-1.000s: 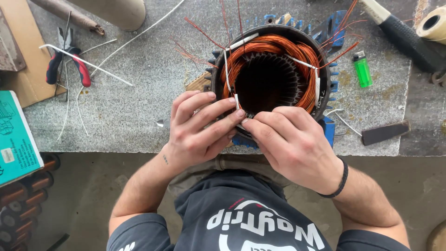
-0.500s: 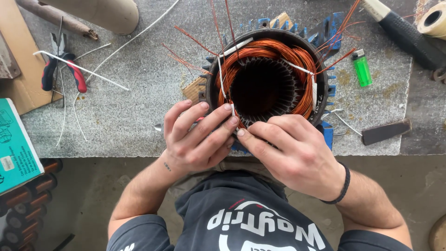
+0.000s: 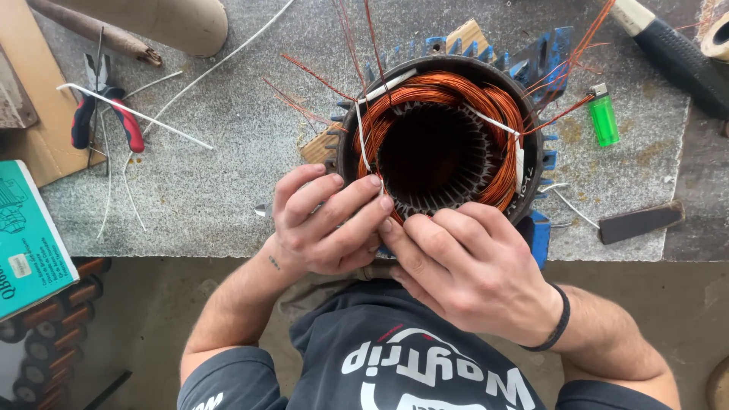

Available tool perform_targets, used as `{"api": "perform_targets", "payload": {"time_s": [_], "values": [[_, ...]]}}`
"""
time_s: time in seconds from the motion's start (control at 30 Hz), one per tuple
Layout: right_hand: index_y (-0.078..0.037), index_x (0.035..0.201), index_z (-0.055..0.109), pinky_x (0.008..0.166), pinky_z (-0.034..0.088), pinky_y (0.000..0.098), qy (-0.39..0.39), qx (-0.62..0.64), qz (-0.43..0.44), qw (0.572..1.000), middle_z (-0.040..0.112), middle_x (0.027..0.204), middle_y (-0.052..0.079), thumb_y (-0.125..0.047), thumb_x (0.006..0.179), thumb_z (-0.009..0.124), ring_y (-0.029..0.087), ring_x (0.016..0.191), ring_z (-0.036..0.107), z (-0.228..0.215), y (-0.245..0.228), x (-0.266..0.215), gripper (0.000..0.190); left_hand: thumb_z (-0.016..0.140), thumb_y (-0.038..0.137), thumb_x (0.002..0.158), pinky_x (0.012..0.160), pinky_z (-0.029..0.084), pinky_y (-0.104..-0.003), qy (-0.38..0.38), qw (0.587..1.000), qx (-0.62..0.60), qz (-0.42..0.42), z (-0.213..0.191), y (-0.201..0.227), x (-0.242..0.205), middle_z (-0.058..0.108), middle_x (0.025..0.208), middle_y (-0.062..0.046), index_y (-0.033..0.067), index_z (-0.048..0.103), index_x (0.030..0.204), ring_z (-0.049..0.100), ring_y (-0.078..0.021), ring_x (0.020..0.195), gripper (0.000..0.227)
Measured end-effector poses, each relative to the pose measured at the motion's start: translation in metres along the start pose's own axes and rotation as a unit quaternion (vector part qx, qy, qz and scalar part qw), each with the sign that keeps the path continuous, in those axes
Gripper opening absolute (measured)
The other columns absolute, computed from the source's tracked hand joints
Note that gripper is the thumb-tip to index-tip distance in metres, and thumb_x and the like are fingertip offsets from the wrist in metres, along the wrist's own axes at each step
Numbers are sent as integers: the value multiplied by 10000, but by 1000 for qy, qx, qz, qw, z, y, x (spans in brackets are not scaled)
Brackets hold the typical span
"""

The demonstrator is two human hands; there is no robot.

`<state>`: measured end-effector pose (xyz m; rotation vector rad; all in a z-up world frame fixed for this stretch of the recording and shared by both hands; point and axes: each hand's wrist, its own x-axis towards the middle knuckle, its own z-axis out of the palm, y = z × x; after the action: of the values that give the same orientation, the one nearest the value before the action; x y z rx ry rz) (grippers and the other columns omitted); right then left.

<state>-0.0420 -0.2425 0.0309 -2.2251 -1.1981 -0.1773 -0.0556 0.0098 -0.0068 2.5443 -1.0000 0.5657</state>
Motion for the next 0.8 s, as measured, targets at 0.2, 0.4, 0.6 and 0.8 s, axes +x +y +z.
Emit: {"api": "perform_targets", "payload": {"time_s": [0.2,0.4,0.6,0.8], "values": [[1,1255,702,931,489,445,-2,99,60,993,644,1165,90,-257,898,757,288,1046,603,-8,-1,-4,444,630,405,1064,1066,447,-458,8,1000,-9,29,0,-2,-5,682,1329,-24,193,667,1269,513,-225,1173,297],[-14,1208,697,973,526,417,-13,161,162,973,665,1192,118,-62,867,752,317,1097,639,-21,4,2,349,664,382,1060,1062,445,-455,13,999,-34,24,2,-5,-6,685,1323,-20,211,669,1271,516,-220,1159,272],[-57,1116,720,900,512,402,-18,158,151,976,698,1139,65,-95,832,777,279,1051,657,-15,6,9,292,662,421,1086,1071,431,-452,4,998,-56,31,0,-9,-8,690,1334,-25,223,657,1269,513,-221,1166,270],[-3,1107,737,870,548,389,-15,129,65,989,704,1159,117,-91,800,758,261,1035,694,-11,10,4,321,566,509,1139,1003,470,-408,6,998,-39,58,6,-23,-8,694,1328,34,226,672,1280,478,-216,1177,334]]}}
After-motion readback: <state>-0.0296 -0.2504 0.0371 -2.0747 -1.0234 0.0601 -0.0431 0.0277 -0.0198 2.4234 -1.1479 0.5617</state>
